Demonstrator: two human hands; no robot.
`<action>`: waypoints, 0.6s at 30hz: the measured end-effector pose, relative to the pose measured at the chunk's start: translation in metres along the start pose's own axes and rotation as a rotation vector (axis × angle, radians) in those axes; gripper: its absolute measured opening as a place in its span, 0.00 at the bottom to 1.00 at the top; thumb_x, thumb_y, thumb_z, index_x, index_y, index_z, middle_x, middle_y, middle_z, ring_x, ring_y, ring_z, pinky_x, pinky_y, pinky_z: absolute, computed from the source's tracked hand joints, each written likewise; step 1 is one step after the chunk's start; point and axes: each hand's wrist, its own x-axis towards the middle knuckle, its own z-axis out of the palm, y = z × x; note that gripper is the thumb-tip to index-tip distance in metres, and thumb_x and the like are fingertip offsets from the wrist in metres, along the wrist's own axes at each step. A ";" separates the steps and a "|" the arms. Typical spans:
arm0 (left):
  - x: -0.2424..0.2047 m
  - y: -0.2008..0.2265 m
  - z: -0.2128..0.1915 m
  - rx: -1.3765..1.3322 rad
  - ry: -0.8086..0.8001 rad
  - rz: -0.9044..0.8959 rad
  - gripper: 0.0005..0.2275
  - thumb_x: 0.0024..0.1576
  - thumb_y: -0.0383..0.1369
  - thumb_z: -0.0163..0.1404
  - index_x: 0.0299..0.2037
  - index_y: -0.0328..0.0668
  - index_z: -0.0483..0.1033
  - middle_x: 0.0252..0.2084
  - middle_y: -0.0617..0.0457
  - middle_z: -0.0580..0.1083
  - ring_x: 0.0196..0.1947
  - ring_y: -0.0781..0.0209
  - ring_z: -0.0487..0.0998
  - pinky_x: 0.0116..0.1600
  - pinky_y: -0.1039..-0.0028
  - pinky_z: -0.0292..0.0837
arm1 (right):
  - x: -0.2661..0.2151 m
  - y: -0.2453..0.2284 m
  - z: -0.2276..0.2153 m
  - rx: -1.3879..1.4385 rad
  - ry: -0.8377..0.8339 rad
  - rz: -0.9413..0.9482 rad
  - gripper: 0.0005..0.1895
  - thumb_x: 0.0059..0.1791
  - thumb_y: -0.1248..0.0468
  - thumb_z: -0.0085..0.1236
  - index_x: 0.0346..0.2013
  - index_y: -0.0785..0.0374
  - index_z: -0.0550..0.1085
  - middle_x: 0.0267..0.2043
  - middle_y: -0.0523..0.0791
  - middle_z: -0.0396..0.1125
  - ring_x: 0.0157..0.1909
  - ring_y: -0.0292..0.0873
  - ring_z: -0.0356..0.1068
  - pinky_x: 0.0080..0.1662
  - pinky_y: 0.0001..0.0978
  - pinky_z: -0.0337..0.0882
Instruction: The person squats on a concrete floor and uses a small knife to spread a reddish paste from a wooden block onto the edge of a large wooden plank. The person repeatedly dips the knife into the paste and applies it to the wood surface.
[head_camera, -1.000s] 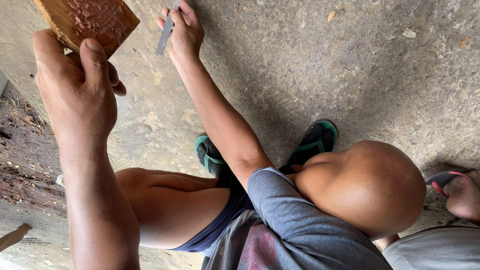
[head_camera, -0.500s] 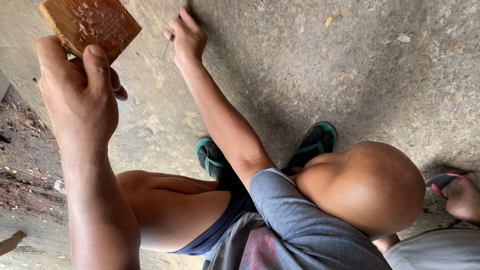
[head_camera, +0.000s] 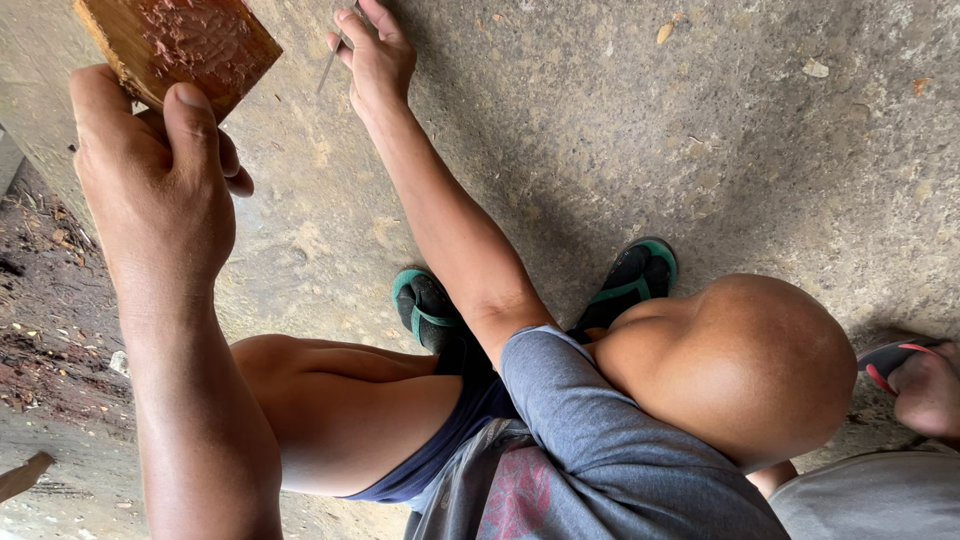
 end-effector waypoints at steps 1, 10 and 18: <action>0.000 0.000 0.000 -0.003 -0.003 0.010 0.09 0.80 0.32 0.39 0.52 0.32 0.57 0.32 0.49 0.76 0.28 0.65 0.80 0.34 0.75 0.78 | 0.002 -0.002 -0.002 0.003 -0.013 0.013 0.18 0.50 0.77 0.58 0.56 0.74 0.72 0.58 0.61 0.68 0.52 0.56 0.75 0.44 0.48 0.84; 0.001 0.004 0.000 -0.013 0.001 -0.043 0.08 0.79 0.32 0.40 0.52 0.33 0.57 0.30 0.49 0.75 0.26 0.65 0.79 0.31 0.75 0.76 | -0.004 -0.005 -0.010 0.082 0.040 -0.014 0.18 0.53 0.75 0.53 0.58 0.72 0.70 0.52 0.57 0.69 0.52 0.57 0.75 0.47 0.49 0.84; 0.000 0.000 -0.003 0.033 -0.009 -0.012 0.09 0.80 0.32 0.39 0.53 0.33 0.56 0.31 0.48 0.75 0.28 0.64 0.79 0.32 0.74 0.78 | -0.007 -0.012 0.004 -0.037 0.011 -0.019 0.14 0.51 0.74 0.59 0.51 0.75 0.75 0.52 0.59 0.69 0.48 0.52 0.76 0.42 0.46 0.85</action>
